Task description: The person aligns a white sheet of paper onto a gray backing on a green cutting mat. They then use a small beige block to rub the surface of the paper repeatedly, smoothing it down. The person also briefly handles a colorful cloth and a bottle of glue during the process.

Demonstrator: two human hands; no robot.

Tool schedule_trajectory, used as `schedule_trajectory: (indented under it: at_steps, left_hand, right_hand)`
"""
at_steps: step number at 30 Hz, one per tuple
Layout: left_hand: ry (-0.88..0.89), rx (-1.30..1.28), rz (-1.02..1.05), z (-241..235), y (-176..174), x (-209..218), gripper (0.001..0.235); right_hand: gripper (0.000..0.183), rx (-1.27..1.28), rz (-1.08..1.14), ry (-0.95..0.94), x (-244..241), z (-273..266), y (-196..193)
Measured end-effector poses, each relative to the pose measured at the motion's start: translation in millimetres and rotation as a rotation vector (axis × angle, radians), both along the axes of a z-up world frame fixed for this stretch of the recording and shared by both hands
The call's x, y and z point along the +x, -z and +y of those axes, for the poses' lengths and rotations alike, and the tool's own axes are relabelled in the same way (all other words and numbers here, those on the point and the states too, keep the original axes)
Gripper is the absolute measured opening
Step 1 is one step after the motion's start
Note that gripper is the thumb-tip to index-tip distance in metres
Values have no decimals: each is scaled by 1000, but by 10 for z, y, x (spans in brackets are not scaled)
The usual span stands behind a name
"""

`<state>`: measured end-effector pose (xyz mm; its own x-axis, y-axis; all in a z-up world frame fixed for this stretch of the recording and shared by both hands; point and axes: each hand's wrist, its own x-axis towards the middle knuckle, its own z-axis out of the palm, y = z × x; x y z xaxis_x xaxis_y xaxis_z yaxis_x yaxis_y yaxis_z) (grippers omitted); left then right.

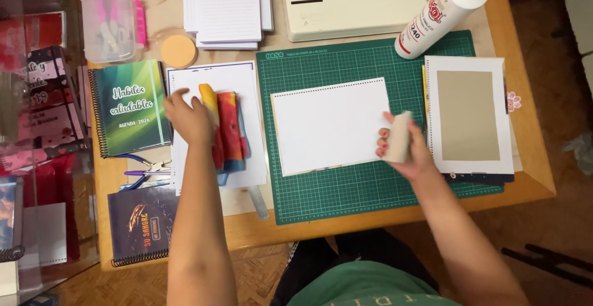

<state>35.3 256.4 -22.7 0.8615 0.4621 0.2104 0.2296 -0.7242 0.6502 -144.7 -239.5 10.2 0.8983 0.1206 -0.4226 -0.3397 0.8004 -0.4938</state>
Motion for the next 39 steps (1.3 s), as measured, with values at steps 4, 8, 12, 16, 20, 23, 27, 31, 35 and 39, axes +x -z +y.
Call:
schedule_trajectory:
  at_steps: [4, 8, 12, 16, 20, 23, 27, 31, 35, 39]
  left_hand:
    - [132, 184, -327, -531, -603, -128, 16]
    - [750, 237, -302, -1280, -371, -362, 22]
    - [1188, 365, 149, -1939, -145, -761, 50]
    - [1208, 416, 326, -2362, -135, -855, 67]
    - [1201, 525, 480, -2505, -111, -790, 92]
    - [1186, 541, 498, -2526, -29, -751, 100]
    - [1174, 521, 476, -2522, -14, -754, 104]
    - [1172, 534, 459, -2509, 27, -767, 108]
    - [1165, 530, 497, -2514, -55, -745, 107]
    - [1166, 516, 514, -2516, -132, -741, 106]
  right_hand:
    - [67, -90, 25, 42, 42, -283, 140]
    - [60, -402, 50, 12, 232, -212, -178]
    - [16, -1331, -235, -151, 504, -484, -104]
    - [37, -1865, -421, -420, 857, -377, -429]
    - [32, -2246, -702, -550, 1141, -500, -156]
    - [30, -2387, -832, -530, 1251, -452, -24]
    - [29, -2488, -1150, -291, 1343, -262, 360]
    - [32, -2548, -1079, -198, 1132, -159, 791]
    - [32, -2596, -850, 4, 700, -114, 980]
    - [34, -2583, -770, 6, 130, -112, 1041]
